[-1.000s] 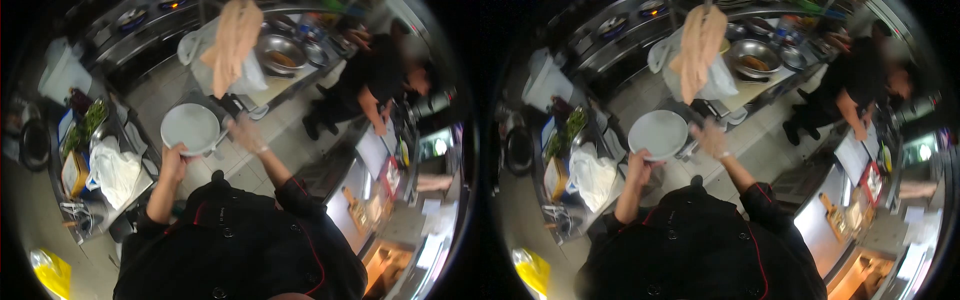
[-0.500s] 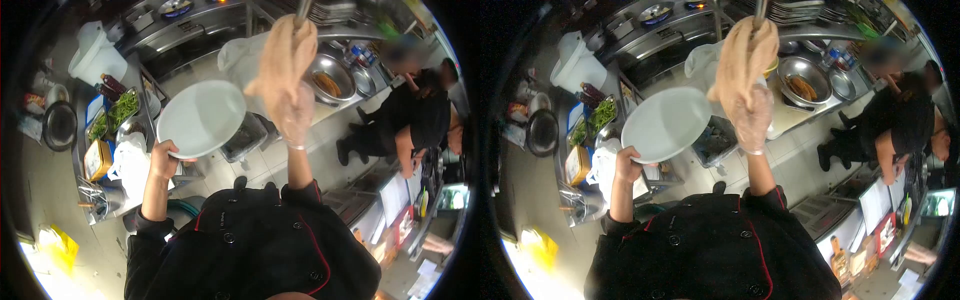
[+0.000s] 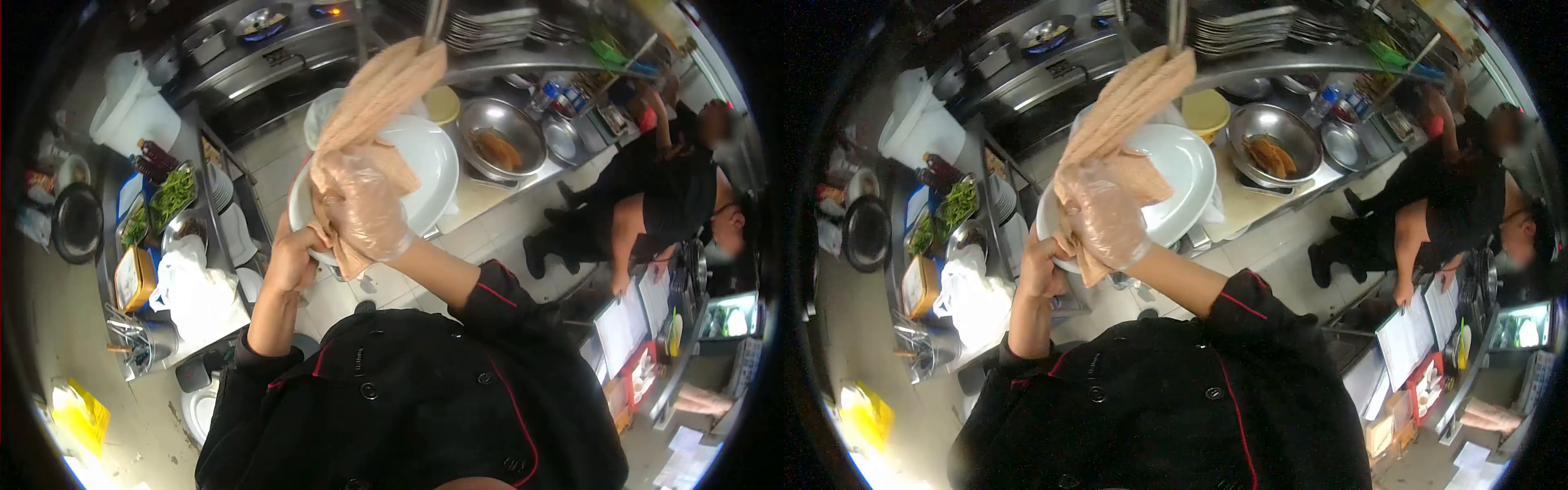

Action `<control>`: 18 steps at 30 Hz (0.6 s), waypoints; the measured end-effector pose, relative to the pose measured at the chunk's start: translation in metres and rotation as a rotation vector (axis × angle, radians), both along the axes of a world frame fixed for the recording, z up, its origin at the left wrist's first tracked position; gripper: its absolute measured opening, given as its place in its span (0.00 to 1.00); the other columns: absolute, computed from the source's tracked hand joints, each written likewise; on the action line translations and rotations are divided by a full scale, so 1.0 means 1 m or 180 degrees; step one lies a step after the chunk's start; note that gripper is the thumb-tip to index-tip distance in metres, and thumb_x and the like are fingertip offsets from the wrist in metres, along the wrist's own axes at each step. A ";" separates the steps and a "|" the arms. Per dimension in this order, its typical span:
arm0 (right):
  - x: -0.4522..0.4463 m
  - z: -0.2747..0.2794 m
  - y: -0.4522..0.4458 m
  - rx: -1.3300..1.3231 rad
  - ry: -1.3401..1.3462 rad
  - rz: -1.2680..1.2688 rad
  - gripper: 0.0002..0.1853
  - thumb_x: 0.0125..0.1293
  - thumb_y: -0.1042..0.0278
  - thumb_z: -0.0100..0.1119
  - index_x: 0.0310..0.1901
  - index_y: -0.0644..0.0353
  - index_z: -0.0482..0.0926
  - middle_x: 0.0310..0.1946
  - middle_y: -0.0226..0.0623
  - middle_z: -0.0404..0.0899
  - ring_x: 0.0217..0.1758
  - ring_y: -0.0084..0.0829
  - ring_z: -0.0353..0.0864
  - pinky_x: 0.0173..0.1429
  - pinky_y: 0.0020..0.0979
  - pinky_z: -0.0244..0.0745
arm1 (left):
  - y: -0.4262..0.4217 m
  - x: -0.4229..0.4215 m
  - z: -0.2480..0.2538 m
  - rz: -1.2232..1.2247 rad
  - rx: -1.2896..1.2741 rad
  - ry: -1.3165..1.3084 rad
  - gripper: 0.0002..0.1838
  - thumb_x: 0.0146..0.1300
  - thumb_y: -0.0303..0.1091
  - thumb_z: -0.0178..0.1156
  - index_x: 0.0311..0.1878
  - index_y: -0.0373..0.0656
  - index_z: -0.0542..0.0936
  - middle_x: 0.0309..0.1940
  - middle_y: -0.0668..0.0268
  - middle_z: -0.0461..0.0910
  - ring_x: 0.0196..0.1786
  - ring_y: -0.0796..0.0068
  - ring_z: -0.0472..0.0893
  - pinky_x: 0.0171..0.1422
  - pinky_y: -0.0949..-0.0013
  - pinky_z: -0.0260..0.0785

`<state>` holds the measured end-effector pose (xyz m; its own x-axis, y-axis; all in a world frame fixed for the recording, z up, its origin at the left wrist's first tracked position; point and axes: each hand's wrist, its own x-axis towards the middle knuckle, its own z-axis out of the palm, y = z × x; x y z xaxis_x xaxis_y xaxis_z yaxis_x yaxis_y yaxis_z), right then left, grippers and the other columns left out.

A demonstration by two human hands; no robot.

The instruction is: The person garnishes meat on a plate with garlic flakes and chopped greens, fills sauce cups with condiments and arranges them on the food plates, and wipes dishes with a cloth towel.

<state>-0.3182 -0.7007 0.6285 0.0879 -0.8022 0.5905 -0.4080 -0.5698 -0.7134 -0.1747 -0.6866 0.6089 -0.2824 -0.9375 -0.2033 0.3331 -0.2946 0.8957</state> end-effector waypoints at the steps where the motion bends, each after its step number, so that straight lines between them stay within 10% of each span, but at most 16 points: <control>1: -0.009 0.000 -0.007 -0.0298 0.0240 -0.0130 0.13 0.47 0.77 0.54 0.38 0.59 0.73 0.32 0.44 0.72 0.37 0.46 0.72 0.39 0.39 0.69 | 0.001 -0.004 0.001 0.0017 0.0042 0.0052 0.38 0.36 0.18 0.44 0.60 0.34 0.61 0.47 0.57 0.70 0.47 0.66 0.73 0.49 0.73 0.67; 11: -0.100 -0.033 -0.032 0.0776 0.1938 -0.1530 0.18 0.54 0.60 0.53 0.47 0.54 0.76 0.38 0.40 0.78 0.48 0.41 0.75 0.50 0.38 0.70 | 0.008 0.004 0.030 0.0269 -0.0361 0.0411 0.51 0.27 0.23 0.44 0.69 0.42 0.54 0.58 0.53 0.66 0.57 0.59 0.71 0.53 0.63 0.73; 18: -0.037 -0.009 0.026 0.1239 0.1992 -0.0328 0.14 0.53 0.67 0.52 0.40 0.67 0.74 0.36 0.50 0.76 0.43 0.44 0.77 0.47 0.40 0.71 | 0.009 -0.016 -0.004 0.0482 -0.0775 0.0201 0.48 0.32 0.20 0.41 0.69 0.43 0.53 0.62 0.54 0.61 0.62 0.61 0.66 0.64 0.67 0.60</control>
